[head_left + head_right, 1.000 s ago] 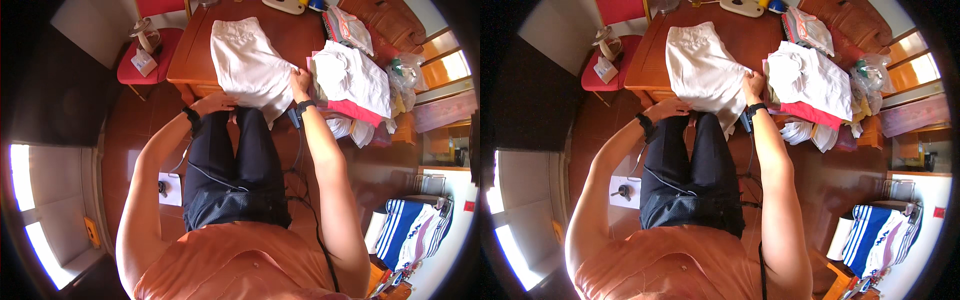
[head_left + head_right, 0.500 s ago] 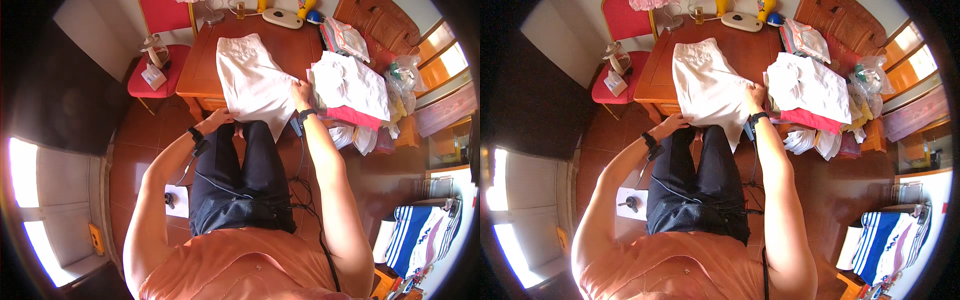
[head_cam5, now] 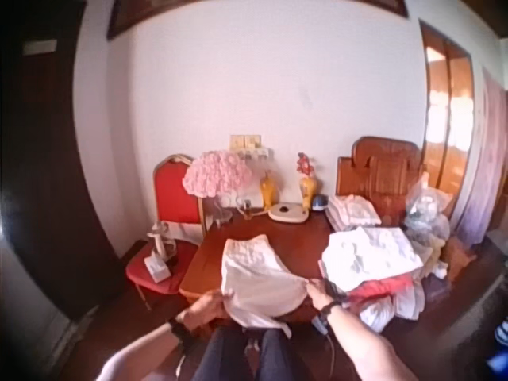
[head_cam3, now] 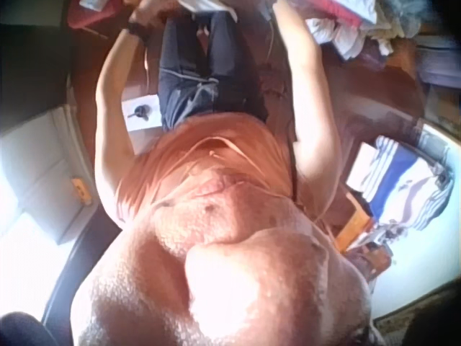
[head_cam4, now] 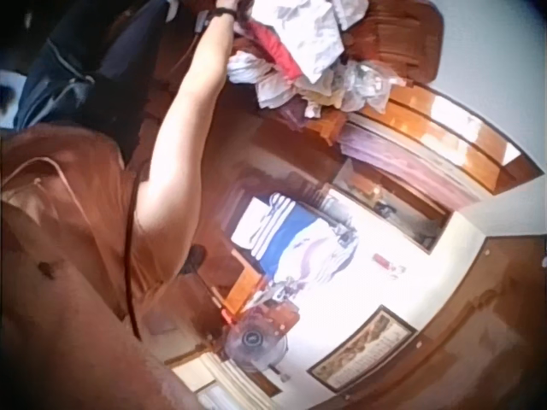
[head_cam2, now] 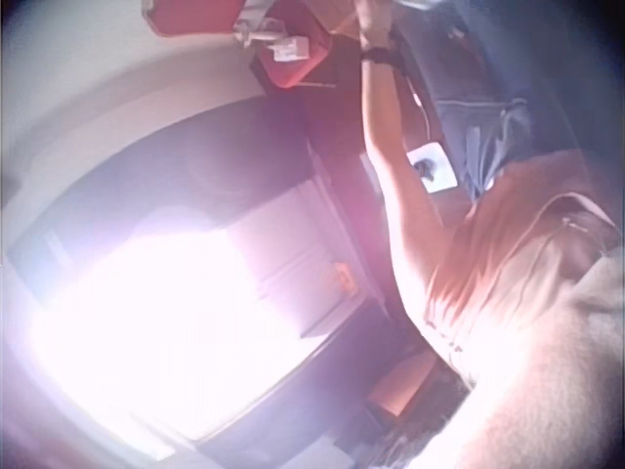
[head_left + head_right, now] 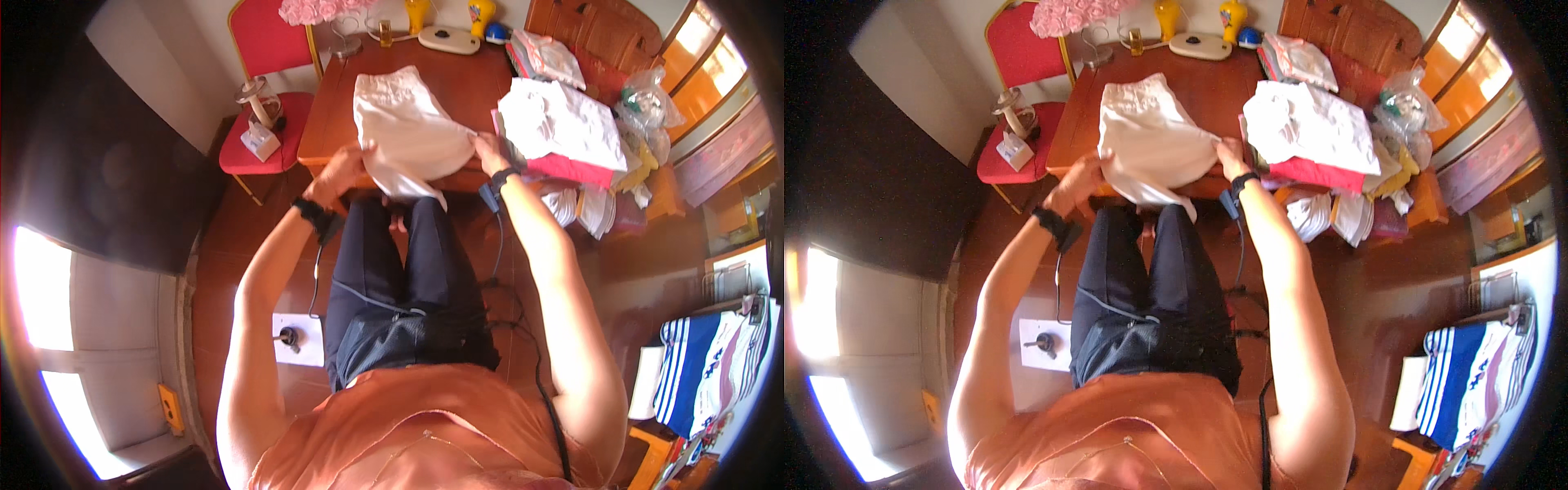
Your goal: The person folds white shorts and a light-colored top by hand on a wooden table, then places them onto a stack of folded garments.
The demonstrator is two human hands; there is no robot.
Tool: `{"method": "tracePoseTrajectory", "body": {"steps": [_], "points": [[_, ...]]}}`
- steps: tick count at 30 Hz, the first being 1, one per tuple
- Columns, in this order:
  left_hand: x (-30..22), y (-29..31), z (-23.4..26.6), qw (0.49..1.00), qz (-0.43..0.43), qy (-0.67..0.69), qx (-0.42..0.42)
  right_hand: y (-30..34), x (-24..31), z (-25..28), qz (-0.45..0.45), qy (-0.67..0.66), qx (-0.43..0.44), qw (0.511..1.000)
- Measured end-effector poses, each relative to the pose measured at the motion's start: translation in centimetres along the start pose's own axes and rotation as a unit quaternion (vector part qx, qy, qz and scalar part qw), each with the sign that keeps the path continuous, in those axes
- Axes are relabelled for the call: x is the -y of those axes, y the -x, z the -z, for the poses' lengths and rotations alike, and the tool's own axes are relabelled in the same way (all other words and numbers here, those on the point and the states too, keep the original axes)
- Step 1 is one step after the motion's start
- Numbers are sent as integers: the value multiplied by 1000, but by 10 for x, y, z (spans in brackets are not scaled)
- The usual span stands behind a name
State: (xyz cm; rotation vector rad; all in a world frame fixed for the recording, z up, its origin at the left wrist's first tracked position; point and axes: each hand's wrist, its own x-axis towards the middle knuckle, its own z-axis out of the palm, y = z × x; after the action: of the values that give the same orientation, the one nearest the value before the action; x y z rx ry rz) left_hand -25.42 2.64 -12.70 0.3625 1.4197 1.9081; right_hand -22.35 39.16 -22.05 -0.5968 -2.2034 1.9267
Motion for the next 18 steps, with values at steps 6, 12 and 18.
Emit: {"method": "tracePoseTrajectory", "body": {"steps": [6, 12, 18], "points": [[-30, 9, -9, 993, -45, 68, 90, 47, 22, -19, -142, -323, 117, 928], [-29, 12, -2, 994, -46, 41, 89, 80, 13, -37, -255, -351, 186, 881], [-49, 4, 21, 994, 10, 85, 66, 77, 50, -27, -225, -415, 73, 879]]}}
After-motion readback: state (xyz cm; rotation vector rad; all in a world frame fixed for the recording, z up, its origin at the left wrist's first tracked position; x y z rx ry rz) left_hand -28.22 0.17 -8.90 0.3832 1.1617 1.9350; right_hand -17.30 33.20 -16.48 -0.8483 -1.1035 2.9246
